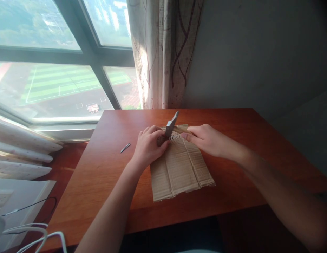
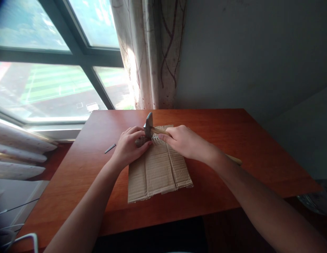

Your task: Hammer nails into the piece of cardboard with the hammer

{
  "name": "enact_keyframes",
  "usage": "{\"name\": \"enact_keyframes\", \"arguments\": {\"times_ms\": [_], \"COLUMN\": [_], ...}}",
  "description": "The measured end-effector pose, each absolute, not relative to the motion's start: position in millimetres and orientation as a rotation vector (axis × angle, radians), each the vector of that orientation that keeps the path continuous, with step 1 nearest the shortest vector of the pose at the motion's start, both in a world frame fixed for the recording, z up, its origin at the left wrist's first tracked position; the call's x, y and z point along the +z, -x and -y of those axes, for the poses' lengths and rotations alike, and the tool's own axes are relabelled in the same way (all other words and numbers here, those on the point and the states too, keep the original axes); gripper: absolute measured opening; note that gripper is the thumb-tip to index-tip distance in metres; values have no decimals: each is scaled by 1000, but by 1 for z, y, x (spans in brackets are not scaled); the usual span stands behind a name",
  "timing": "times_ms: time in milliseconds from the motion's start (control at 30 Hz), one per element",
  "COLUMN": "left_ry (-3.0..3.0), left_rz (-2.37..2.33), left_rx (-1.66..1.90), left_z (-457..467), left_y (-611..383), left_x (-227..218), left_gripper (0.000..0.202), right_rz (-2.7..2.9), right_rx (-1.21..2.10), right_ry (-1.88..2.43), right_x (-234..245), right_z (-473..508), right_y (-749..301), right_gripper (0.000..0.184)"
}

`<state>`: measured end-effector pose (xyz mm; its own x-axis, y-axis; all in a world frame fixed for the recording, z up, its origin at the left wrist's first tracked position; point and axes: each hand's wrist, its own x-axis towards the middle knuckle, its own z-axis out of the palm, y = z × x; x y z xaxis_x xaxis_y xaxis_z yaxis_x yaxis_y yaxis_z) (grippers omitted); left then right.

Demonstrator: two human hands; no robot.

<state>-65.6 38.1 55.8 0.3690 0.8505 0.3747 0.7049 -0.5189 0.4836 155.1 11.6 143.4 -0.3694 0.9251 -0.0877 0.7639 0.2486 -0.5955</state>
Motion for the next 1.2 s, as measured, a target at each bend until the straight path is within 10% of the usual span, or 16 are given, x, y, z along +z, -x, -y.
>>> {"name": "enact_keyframes", "arguments": {"times_ms": [1200], "left_ry": [-2333], "left_rz": [-1372], "left_rx": [902], "left_z": [-39], "left_y": [66], "left_x": [54], "left_gripper": [13], "right_rz": [1176], "right_rx": [607], "right_ry": [1088], "right_x": [91], "right_z": [-18], "right_y": [-192], "right_gripper": [53]}}
